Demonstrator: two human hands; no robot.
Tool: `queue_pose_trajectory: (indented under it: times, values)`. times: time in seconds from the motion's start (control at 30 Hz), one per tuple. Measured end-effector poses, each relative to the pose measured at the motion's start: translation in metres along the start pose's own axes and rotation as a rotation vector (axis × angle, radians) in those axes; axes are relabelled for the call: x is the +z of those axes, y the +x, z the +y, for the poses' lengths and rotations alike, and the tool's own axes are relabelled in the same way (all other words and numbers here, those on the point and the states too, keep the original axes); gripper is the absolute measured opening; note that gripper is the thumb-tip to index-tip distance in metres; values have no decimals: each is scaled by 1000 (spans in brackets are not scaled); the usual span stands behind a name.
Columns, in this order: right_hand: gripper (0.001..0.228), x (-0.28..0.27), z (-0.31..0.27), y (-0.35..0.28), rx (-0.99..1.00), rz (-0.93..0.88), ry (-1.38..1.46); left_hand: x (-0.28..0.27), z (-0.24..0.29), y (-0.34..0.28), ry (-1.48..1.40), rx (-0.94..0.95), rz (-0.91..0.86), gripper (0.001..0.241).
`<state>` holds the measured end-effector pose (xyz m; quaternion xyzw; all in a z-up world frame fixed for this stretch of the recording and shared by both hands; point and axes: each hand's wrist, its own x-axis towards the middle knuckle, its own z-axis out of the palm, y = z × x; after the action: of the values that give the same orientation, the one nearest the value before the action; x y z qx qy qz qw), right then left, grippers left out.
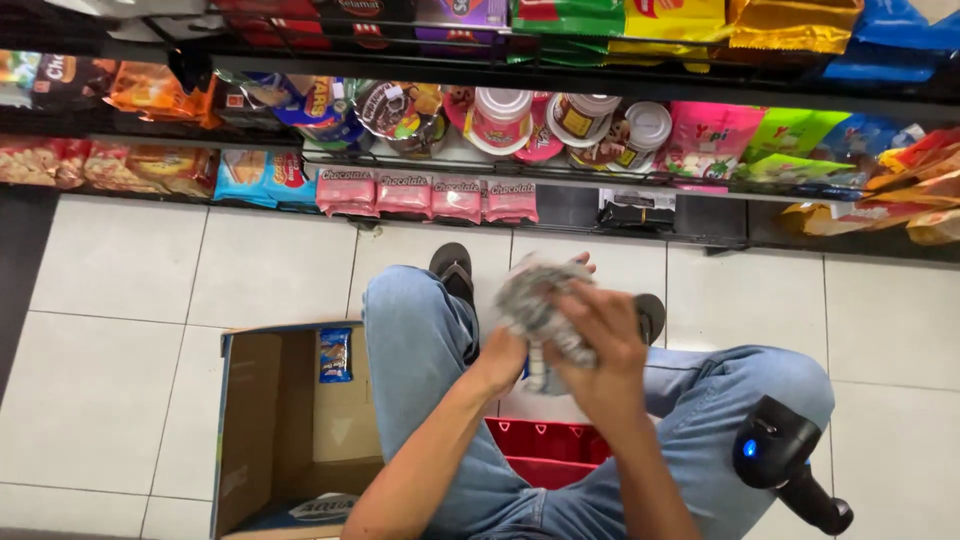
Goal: Clean individual snack packages and restock them on store shelves.
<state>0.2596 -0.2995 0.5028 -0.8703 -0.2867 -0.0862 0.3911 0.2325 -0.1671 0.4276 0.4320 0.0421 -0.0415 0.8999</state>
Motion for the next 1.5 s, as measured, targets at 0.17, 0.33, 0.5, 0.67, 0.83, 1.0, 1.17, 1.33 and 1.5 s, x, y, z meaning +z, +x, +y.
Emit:
queue_pose_trajectory:
  times: [0.17, 0.33, 0.5, 0.67, 0.83, 1.0, 1.17, 1.33, 1.5]
  values:
    - [57, 7, 21, -5, -111, -57, 27, 3, 16, -2, -250, -71, -63, 83]
    - [66, 11, 17, -7, -11, 8, -61, -2, 4, -5, -422, -199, 34, 89]
    - [66, 9, 18, -33, -162, -125, -6, 1, 25, 0, -554, -93, 40, 88]
    - [71, 3, 25, -38, -98, -188, -52, -10, 13, -1, -623, -116, 68, 96]
    - [62, 6, 20, -46, -243, -111, -126, -13, 10, 7, -625, -104, 166, 96]
    - [61, -11, 47, -43, -110, -72, -129, 1, 24, 0, -434, -23, 275, 72]
    - [57, -27, 40, -21, 233, 64, 97, 11, 14, -5, -367, 19, 222, 41]
    - [56, -24, 33, -14, 249, -87, 321, -5, -21, -3, -131, 0, 200, 29]
    - [61, -38, 35, -27, 146, -399, 363, -20, 0, -3, -407, 48, 285, 37]
